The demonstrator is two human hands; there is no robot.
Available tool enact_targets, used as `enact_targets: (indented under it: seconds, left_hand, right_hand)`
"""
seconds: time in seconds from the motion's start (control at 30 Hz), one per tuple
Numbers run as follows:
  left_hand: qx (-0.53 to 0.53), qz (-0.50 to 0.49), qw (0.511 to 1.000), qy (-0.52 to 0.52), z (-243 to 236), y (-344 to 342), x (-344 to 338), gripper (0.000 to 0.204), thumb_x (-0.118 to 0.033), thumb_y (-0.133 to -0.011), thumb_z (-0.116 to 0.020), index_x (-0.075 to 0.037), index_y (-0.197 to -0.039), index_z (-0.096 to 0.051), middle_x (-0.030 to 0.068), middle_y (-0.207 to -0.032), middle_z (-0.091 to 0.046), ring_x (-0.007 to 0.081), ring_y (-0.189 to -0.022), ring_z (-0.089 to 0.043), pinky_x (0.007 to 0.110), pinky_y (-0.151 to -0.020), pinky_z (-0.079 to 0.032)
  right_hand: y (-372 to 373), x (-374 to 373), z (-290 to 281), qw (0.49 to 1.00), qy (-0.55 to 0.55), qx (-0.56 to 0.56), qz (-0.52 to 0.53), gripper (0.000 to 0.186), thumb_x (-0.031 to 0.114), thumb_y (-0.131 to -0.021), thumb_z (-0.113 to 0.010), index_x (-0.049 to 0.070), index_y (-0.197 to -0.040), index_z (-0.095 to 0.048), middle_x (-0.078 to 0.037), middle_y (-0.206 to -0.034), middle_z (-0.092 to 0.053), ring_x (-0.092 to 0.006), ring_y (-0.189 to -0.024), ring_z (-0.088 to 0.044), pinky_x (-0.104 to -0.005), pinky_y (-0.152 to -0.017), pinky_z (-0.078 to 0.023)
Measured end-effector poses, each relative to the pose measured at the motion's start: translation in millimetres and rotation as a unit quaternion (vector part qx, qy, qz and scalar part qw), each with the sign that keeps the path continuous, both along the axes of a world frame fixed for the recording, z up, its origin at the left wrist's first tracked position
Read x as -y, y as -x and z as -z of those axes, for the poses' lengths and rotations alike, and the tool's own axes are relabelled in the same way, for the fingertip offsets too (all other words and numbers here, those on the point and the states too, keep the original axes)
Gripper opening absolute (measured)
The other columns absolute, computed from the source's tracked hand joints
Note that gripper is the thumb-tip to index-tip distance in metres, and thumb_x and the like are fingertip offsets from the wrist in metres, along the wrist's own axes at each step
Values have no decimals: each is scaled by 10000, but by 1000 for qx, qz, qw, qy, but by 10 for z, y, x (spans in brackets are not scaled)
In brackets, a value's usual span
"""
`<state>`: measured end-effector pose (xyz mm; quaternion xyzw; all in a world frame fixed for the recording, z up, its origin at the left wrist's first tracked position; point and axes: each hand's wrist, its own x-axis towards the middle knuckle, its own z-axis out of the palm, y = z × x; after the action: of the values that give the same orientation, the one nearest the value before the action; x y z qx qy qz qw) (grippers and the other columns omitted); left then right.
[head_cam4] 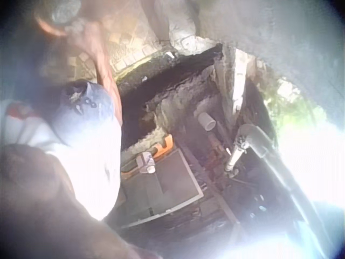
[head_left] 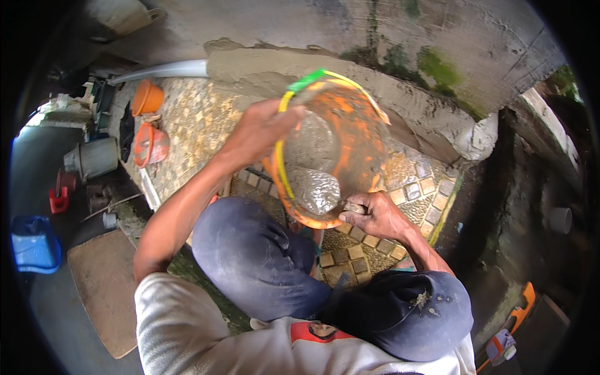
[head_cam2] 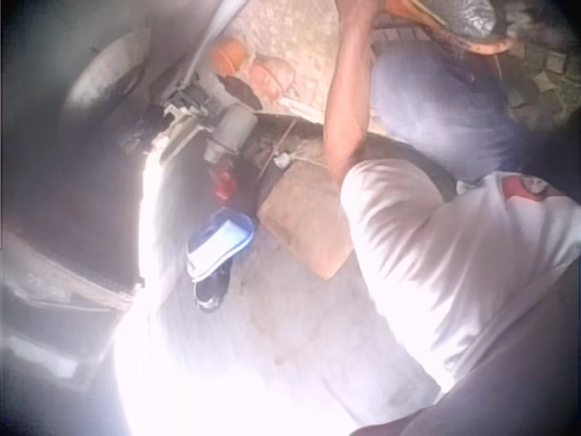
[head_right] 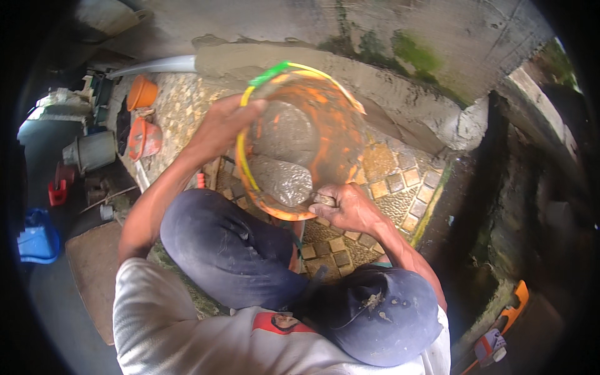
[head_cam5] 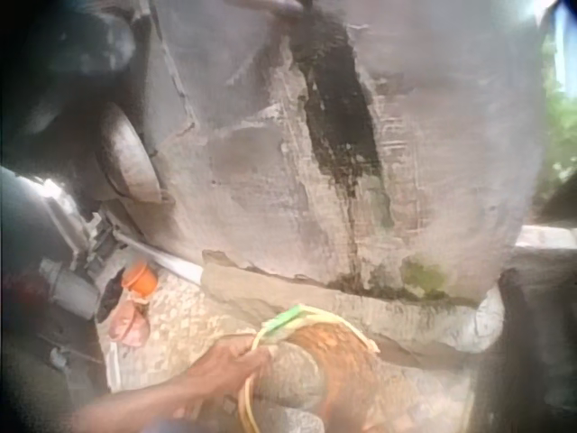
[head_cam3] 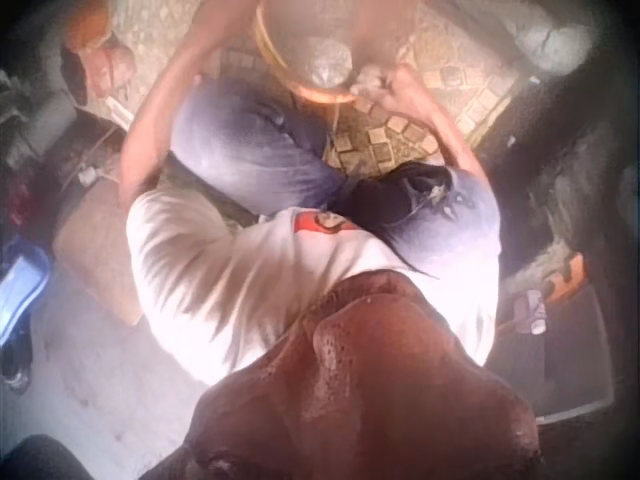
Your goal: The person applies cement mortar from a bucket to a gap in a concrete wall using a trowel.
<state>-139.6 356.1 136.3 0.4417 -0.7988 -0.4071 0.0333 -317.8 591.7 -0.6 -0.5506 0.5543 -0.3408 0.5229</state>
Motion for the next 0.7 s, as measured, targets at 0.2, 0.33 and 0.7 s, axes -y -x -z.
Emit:
enact_targets:
  seconds: [0.2,0.33,0.7]
  left_hand:
    - [-157,-261,951,-44,358,-813,165,671,-584,-1065,-580,35,-1301,-690,138,-1152,-713,210,-1012,-680,352,-888,-552]
    - [-272,-391,865,-156,646,-1322,123,640,-520,-1122,-477,36,-1416,-595,193,-1289,-701,298,-1111,-715,420,-996,-583]
    - [-347,-493,760,-243,1283,-1979,112,713,-598,-1104,-462,20,-1441,-573,192,-1361,-669,320,-1194,-688,474,-1026,-570]
  right_hand:
    - [420,82,-142,996,-10,83,-15,261,231,-978,-775,-10,-1073,-745,-64,-796,-679,-154,-763,-607,-380,-707,-503]
    - [903,27,-235,995,-50,66,61,222,254,-961,-758,35,-948,-721,36,-724,-541,-96,-657,-474,-304,-564,-375]
    - [2005,41,-267,754,78,-625,185,282,241,-1000,-671,87,-1233,-712,-158,-1068,-714,-403,-927,-719,-475,-795,-602]
